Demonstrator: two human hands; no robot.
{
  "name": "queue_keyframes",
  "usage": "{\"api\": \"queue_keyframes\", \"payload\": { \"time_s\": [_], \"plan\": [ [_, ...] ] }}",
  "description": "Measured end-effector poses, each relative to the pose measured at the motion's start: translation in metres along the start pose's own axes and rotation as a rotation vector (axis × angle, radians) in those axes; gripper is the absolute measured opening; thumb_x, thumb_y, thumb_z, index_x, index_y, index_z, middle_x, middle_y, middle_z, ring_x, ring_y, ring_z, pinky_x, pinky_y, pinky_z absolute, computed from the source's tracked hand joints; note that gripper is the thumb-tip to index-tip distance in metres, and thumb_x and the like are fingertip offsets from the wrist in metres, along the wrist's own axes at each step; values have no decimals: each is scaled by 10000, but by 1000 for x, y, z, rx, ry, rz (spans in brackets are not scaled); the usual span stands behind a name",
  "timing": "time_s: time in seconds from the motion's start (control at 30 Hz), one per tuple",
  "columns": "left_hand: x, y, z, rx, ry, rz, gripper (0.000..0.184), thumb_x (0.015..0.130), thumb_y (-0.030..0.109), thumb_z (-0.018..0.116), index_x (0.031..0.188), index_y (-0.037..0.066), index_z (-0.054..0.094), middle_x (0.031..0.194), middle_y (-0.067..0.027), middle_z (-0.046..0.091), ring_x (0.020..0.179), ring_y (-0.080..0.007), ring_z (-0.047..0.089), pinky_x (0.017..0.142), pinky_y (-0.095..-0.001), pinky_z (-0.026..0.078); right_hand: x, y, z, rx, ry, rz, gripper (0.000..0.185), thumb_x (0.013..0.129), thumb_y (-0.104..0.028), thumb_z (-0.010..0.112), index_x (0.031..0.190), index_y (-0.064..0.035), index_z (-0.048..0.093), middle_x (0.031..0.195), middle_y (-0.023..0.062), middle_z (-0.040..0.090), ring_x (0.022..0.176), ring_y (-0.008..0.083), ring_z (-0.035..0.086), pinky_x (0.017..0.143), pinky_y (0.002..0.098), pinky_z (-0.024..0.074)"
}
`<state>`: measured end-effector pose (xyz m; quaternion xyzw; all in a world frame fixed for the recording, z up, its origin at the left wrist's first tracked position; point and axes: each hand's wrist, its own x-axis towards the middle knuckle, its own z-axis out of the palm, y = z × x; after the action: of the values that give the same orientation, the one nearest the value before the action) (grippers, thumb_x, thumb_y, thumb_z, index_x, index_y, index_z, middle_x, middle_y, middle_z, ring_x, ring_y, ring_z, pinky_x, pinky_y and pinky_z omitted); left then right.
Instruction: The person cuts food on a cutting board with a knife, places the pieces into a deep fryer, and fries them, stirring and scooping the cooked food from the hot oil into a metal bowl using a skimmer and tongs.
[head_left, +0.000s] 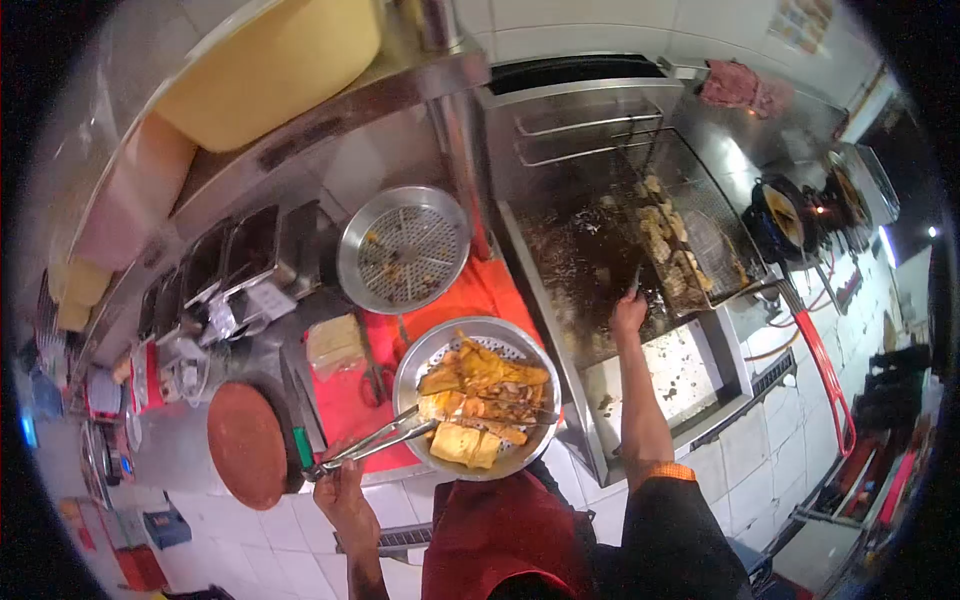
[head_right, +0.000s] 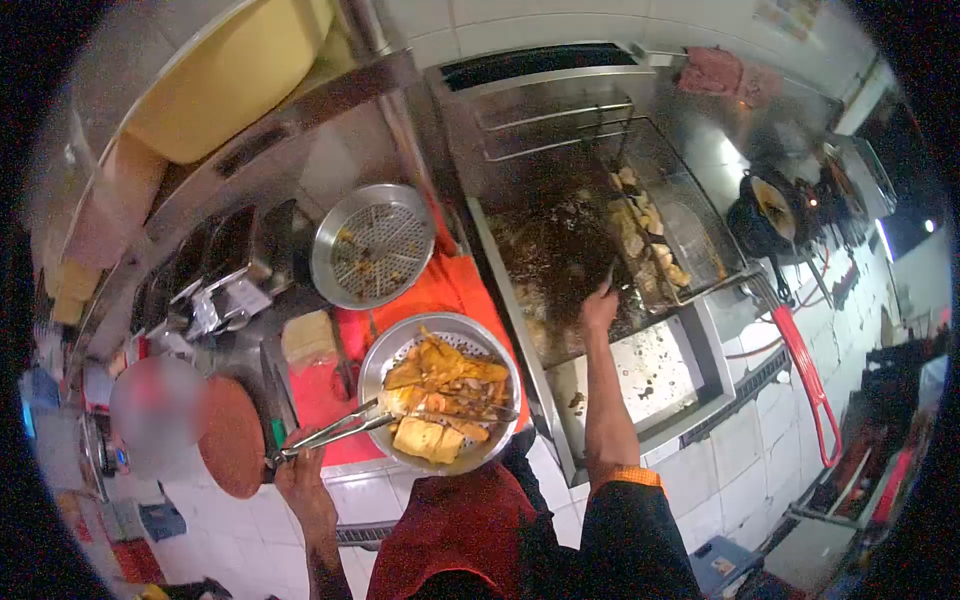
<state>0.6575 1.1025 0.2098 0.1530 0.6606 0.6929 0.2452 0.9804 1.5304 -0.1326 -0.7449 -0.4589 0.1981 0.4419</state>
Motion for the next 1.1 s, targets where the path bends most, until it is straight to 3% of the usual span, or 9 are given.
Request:
{"api": "queue_keyframes", "payload": {
  "time_s": [0.03,0.07,0.2,0.63,0.77,0.87,0.97,1.0,1.1],
  "plan": [
    [-1,0,-2,-8,7,-1,329,904,57,573,1191,-93,519,1165,-203,591,1092,-257,578,981,-396,464,11,17,22,77,17,10,269,971,-250,452,906,2,520,526,78,479,403,238,470,394,408,371],
    [-1,0,-4,-17,13,0,330,903,53,571,1192,-96,517,1162,-204,593,1089,-257,580,978,-396,466,1,-29,6,327,-113,288,288,982,-283,419,879,-36,528,524,22,420,380,142,400,341,337,327],
    [-6,-4,-18,36,44,22,322,896,42,572,1184,-93,523,1152,-202,599,1079,-252,585,972,-395,469,1,-89,-9,719,-326,556,273,969,-286,419,786,-96,487,507,19,396,349,141,365,315,299,286],
    [-5,-6,-20,33,18,12,285,896,16,556,1173,-52,547,1145,-168,608,1072,-228,586,958,-387,476,-28,-91,-24,631,-346,493,282,963,-374,466,828,-128,486,547,12,448,351,120,356,300,270,270],
    [-6,4,-4,45,13,-3,303,899,48,563,1175,-73,528,1156,-176,596,1069,-235,583,975,-389,467,-41,-74,-53,717,-614,486,222,976,-318,487,941,-113,565,645,15,516,458,104,451,372,266,346],
    [-2,-3,-3,1,-28,7,309,899,62,569,1170,-80,521,1155,-184,592,1072,-247,582,976,-392,469,-57,-60,-64,605,-537,294,302,984,-280,469,1141,-44,572,614,37,510,471,169,485,440,325,401],
    [0,-7,3,-17,-58,1,320,896,70,577,1171,-82,517,1155,-189,589,1075,-257,580,979,-401,469,-70,-43,-90,115,-351,-358,347,984,-252,452,1223,-20,549,685,144,582,605,298,601,535,380,466],
    [0,-5,5,-19,-68,-4,326,895,71,581,1175,-82,516,1156,-190,589,1075,-260,581,982,-405,467,-83,-81,-127,31,-415,-388,435,964,-215,465,1369,-63,424,839,235,602,689,406,619,585,455,489],
    [3,-11,6,-33,-103,-17,338,893,77,590,1181,-82,513,1153,-192,588,1076,-271,584,988,-414,463,-74,-59,-162,-496,-396,-555,607,921,-188,509,1467,-146,249,928,246,590,630,400,609,553,474,494]
  ]
}}
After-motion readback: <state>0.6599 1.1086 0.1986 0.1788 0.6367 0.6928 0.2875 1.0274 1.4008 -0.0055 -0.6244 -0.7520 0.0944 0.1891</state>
